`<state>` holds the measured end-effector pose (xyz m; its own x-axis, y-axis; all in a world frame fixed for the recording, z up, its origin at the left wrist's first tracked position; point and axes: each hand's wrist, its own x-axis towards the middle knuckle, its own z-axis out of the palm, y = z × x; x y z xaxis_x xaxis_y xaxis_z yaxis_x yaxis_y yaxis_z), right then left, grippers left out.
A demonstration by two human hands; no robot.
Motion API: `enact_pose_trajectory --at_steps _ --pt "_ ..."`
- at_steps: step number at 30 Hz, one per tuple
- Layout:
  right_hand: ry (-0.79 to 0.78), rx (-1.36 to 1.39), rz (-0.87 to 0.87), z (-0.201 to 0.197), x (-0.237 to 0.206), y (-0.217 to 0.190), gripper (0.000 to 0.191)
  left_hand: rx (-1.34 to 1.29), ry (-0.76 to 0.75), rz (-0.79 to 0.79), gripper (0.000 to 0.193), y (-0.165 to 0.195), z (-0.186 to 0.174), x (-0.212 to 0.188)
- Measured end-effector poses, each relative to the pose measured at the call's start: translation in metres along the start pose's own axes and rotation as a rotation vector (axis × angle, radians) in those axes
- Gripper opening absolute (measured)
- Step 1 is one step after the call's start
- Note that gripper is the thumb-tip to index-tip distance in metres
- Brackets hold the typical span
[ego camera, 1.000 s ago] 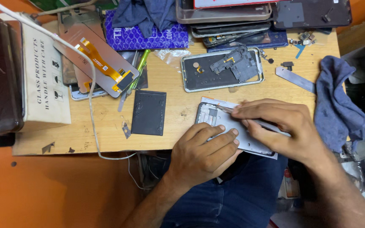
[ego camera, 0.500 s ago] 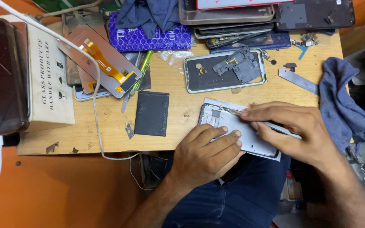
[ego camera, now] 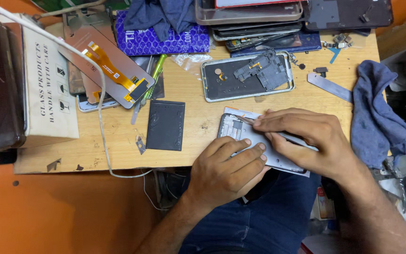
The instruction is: The person cleans a smartphone frame with a cloth, applies adhesive along the edges using a syringe, and uses tweezers to remove residue and adjust components. The work is performed on a cluttered workbench with various phone parts and tools visible.
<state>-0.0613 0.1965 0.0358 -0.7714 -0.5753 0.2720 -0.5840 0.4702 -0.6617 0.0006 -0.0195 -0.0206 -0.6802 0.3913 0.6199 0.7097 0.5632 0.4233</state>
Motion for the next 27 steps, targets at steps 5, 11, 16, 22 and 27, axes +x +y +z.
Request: enact_pose_trajectory --at_steps 5,11,16,22,27 --pt "0.002 0.028 0.009 -0.0003 -0.0008 0.0028 0.026 0.016 0.012 0.005 0.018 -0.0002 -0.0007 -0.0004" --pt "-0.006 0.014 0.019 -0.0017 -0.0003 -0.0004 0.026 0.009 0.002 -0.003 0.018 0.0006 -0.0002 -0.0007" --pt "-0.015 0.035 0.003 -0.0018 0.0039 -0.0030 0.026 0.004 -0.009 -0.010 0.018 0.0011 -0.0015 -0.0018" --pt "-0.001 0.034 0.006 -0.0028 0.0024 -0.0042 0.026 0.012 -0.005 0.002 0.018 -0.0002 -0.0014 -0.0003" --pt "0.000 0.022 -0.015 0.0017 0.0033 -0.0002 0.025 0.013 0.005 0.001 0.017 0.0008 -0.0016 0.0002"
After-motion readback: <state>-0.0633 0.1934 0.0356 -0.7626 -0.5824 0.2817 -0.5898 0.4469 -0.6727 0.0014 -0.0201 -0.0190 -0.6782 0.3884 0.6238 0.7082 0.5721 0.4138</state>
